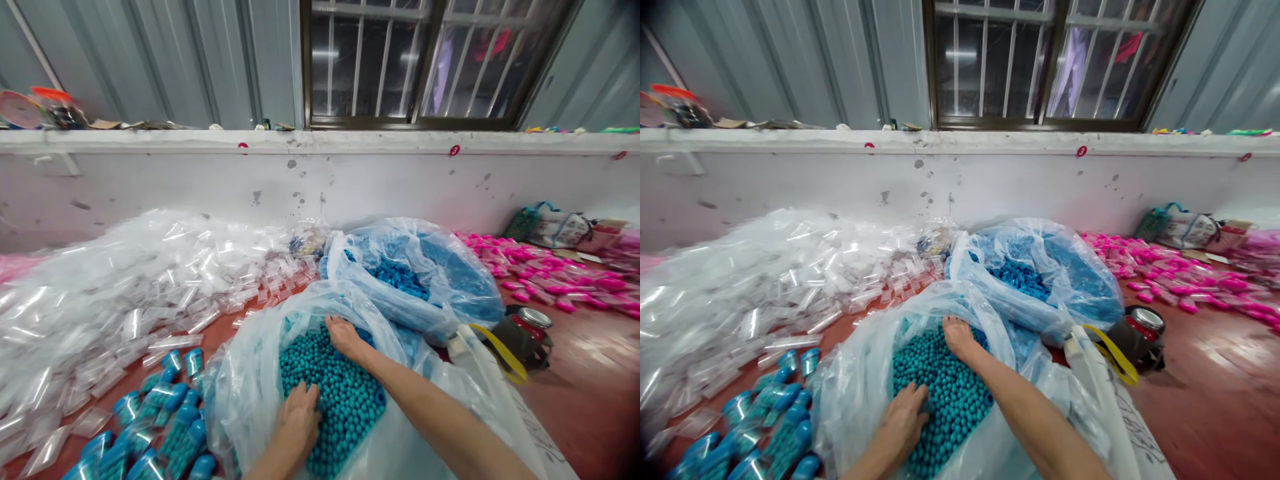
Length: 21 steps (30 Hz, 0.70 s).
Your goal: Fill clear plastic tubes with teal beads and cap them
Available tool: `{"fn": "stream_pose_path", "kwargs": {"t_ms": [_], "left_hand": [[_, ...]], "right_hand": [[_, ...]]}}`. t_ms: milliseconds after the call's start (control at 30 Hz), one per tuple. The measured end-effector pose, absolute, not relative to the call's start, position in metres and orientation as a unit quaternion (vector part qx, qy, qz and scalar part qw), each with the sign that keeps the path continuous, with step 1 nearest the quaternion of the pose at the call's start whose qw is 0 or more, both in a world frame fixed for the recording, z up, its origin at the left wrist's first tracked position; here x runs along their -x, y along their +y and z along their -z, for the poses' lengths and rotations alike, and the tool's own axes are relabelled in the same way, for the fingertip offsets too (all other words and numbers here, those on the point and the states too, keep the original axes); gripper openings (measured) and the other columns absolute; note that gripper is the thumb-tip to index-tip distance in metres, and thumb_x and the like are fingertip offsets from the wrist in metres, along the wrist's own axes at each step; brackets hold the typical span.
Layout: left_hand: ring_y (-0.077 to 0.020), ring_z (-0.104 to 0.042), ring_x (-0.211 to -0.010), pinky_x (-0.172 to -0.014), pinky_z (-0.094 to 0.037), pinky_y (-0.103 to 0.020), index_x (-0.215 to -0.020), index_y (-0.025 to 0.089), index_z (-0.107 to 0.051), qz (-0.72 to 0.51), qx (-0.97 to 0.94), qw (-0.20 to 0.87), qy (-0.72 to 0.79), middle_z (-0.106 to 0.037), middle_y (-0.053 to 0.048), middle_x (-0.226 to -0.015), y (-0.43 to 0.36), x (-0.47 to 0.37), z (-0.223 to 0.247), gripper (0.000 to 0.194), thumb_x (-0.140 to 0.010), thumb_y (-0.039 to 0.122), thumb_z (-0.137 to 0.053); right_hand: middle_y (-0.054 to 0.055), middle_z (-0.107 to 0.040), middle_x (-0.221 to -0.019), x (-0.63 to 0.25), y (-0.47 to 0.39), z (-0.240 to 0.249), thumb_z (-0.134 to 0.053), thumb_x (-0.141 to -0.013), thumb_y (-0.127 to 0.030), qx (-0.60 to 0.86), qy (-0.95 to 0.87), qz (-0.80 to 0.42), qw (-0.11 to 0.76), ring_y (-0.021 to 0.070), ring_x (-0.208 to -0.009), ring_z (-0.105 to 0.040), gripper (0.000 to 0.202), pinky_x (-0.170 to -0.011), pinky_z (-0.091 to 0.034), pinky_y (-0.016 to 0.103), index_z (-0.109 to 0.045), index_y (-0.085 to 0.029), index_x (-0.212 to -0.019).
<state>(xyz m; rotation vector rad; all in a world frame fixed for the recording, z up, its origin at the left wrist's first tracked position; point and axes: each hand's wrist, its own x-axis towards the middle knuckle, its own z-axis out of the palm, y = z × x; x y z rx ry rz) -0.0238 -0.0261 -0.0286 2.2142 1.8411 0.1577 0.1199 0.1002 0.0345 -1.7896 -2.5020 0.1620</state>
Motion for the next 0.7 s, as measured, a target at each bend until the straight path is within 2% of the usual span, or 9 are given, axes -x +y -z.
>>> {"fn": "stream_pose_path", "kwargs": {"t_ms": [67, 167, 233, 267, 333, 433, 533, 600, 700], "left_hand": [[-0.0274, -0.042, -0.120, -0.096, -0.037, -0.042, -0.102, 0.016, -0.055, -0.122, -0.771, 0.038, 0.624, -0.049, -0.013, -0.126, -0.027, 0.023, 0.031, 0.029, -0.075, 0.012, -0.045], [-0.0325, -0.024, -0.130, -0.099, -0.030, -0.050, -0.083, 0.014, -0.057, -0.223, -0.799, -0.078, 0.553, -0.042, -0.016, -0.132, -0.024, 0.021, 0.034, 0.019, -0.076, 0.008, -0.040], [-0.0340, -0.019, -0.131, -0.100, -0.029, -0.052, -0.082, 0.013, -0.056, -0.259, -0.811, -0.110, 0.512, -0.040, -0.016, -0.133, -0.022, 0.019, 0.041, 0.021, -0.075, 0.005, -0.038], [-0.0328, -0.021, -0.131, -0.099, -0.030, -0.050, -0.088, 0.013, -0.056, -0.265, -0.817, -0.115, 0.499, -0.041, -0.016, -0.132, -0.021, 0.019, 0.046, 0.025, -0.075, 0.004, -0.037], [-0.0280, -0.033, -0.126, -0.098, -0.034, -0.045, -0.104, 0.013, -0.053, -0.260, -0.821, -0.102, 0.498, -0.047, -0.015, -0.127, -0.020, 0.021, 0.058, 0.035, -0.075, 0.004, -0.035], [-0.0225, -0.050, -0.110, -0.094, -0.039, -0.037, -0.115, 0.013, -0.049, -0.206, -0.805, -0.015, 0.556, -0.056, -0.014, -0.116, -0.021, 0.024, 0.067, 0.041, -0.078, 0.007, -0.034], [-0.0216, -0.054, -0.103, -0.090, -0.041, -0.033, -0.125, 0.009, -0.041, -0.117, -0.775, 0.102, 0.613, -0.057, -0.015, -0.114, -0.021, 0.025, 0.057, 0.049, -0.076, 0.007, -0.036], [-0.0229, -0.051, -0.107, -0.092, -0.039, -0.033, -0.130, 0.005, -0.035, -0.072, -0.761, 0.128, 0.632, -0.054, -0.016, -0.118, -0.023, 0.023, 0.046, 0.054, -0.075, 0.004, -0.034], [-0.0277, -0.044, -0.115, -0.096, -0.033, -0.039, -0.129, 0.005, -0.038, -0.035, -0.747, 0.109, 0.655, -0.050, -0.017, -0.124, -0.027, 0.020, 0.037, 0.054, -0.075, 0.000, -0.029]], "right_hand": [[0.016, -0.059, -0.102, -0.122, 0.095, -0.035, -0.031, -0.083, -0.003, 0.556, -0.830, -0.046, 0.022, 0.0227, -0.092, -0.057, 0.032, -0.077, -0.044, 0.033, -0.055, -0.010, -0.103], [0.013, -0.060, -0.096, -0.123, 0.072, -0.041, -0.031, -0.084, -0.006, 0.496, -0.868, -0.018, 0.011, 0.0230, -0.092, -0.055, 0.030, -0.082, -0.040, 0.036, -0.058, -0.012, -0.093], [0.013, -0.061, -0.091, -0.122, 0.055, -0.043, -0.033, -0.084, -0.008, 0.428, -0.903, -0.007, -0.005, 0.0236, -0.090, -0.055, 0.027, -0.085, -0.037, 0.038, -0.060, -0.012, -0.088], [0.013, -0.062, -0.089, -0.121, 0.048, -0.043, -0.035, -0.083, -0.009, 0.394, -0.919, -0.019, -0.015, 0.0234, -0.087, -0.056, 0.025, -0.083, -0.038, 0.038, -0.060, -0.012, -0.087], [0.012, -0.064, -0.087, -0.119, 0.038, -0.038, -0.041, -0.079, -0.011, 0.361, -0.928, -0.085, -0.023, 0.0217, -0.082, -0.058, 0.022, -0.076, -0.042, 0.032, -0.061, -0.011, -0.087], [0.007, -0.066, -0.087, -0.119, 0.033, -0.028, -0.045, -0.074, -0.010, 0.388, -0.890, -0.238, 0.033, 0.0173, -0.080, -0.060, 0.023, -0.068, -0.043, 0.024, -0.063, -0.013, -0.088], [0.001, -0.067, -0.079, -0.119, 0.036, -0.021, -0.044, -0.074, -0.008, 0.422, -0.833, -0.346, 0.086, 0.0133, -0.074, -0.060, 0.028, -0.065, -0.043, 0.020, -0.063, -0.017, -0.092], [0.002, -0.065, -0.079, -0.118, 0.040, -0.020, -0.042, -0.075, -0.006, 0.443, -0.827, -0.328, 0.111, 0.0133, -0.075, -0.059, 0.028, -0.069, -0.043, 0.021, -0.063, -0.016, -0.091], [0.008, -0.061, -0.093, -0.114, 0.049, -0.021, -0.036, -0.079, -0.006, 0.464, -0.857, -0.174, 0.144, 0.0166, -0.088, -0.056, 0.029, -0.077, -0.042, 0.025, -0.061, -0.015, -0.091]]}}
